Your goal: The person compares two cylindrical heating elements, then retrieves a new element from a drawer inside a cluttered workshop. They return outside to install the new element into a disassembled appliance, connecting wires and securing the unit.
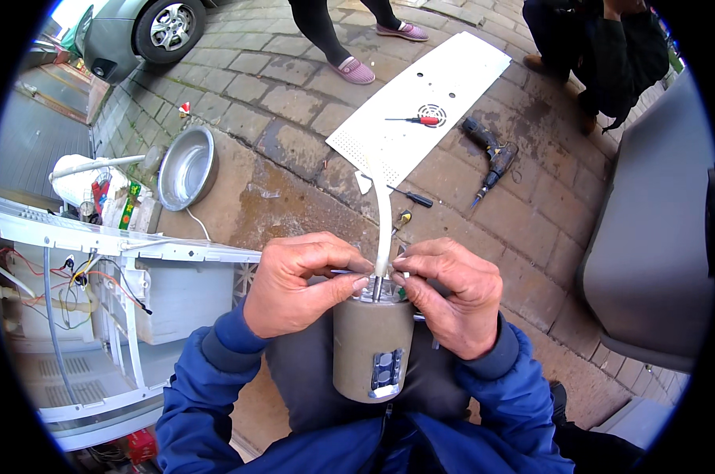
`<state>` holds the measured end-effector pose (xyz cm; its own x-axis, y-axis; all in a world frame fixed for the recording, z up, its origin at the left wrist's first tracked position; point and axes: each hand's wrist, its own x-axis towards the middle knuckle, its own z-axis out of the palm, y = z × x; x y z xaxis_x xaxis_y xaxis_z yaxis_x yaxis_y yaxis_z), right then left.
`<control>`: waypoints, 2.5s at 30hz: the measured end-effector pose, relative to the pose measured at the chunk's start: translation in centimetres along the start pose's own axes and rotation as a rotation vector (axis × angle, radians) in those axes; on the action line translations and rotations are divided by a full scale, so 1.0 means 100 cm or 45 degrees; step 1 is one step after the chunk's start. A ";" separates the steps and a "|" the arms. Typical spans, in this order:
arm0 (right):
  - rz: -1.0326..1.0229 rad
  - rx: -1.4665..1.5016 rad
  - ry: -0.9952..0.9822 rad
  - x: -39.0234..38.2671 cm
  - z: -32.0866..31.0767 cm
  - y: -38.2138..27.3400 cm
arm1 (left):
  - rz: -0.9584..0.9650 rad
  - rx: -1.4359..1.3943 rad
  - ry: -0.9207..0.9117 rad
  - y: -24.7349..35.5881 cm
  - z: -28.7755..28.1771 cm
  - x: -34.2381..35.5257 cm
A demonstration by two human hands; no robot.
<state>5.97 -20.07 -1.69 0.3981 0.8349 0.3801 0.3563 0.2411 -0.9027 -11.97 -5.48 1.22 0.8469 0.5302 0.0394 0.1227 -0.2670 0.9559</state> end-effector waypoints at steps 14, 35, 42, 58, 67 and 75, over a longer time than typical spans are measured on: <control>0.211 0.198 0.065 -0.004 0.007 -0.002 | -0.130 -0.264 -0.030 0.004 0.005 0.005; 0.029 0.011 0.110 -0.003 0.010 -0.002 | 0.358 0.433 0.160 0.008 0.013 0.006; 0.034 0.002 0.090 -0.003 0.010 -0.004 | 0.309 0.383 0.164 0.009 0.014 0.004; -0.028 -0.179 0.003 0.000 0.010 -0.009 | 0.411 0.521 0.154 0.012 0.014 0.004; 0.209 0.080 0.004 -0.001 0.008 -0.014 | 0.476 0.579 0.178 0.008 0.016 0.005; 0.281 0.129 0.091 -0.003 0.012 -0.014 | 0.512 0.592 0.188 0.010 0.018 0.004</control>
<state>4.35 -20.06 -0.80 0.5168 0.8366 0.1817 0.1693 0.1082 -0.9796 -10.54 -6.96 1.71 0.7973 0.4122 0.4409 0.0498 -0.7729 0.6326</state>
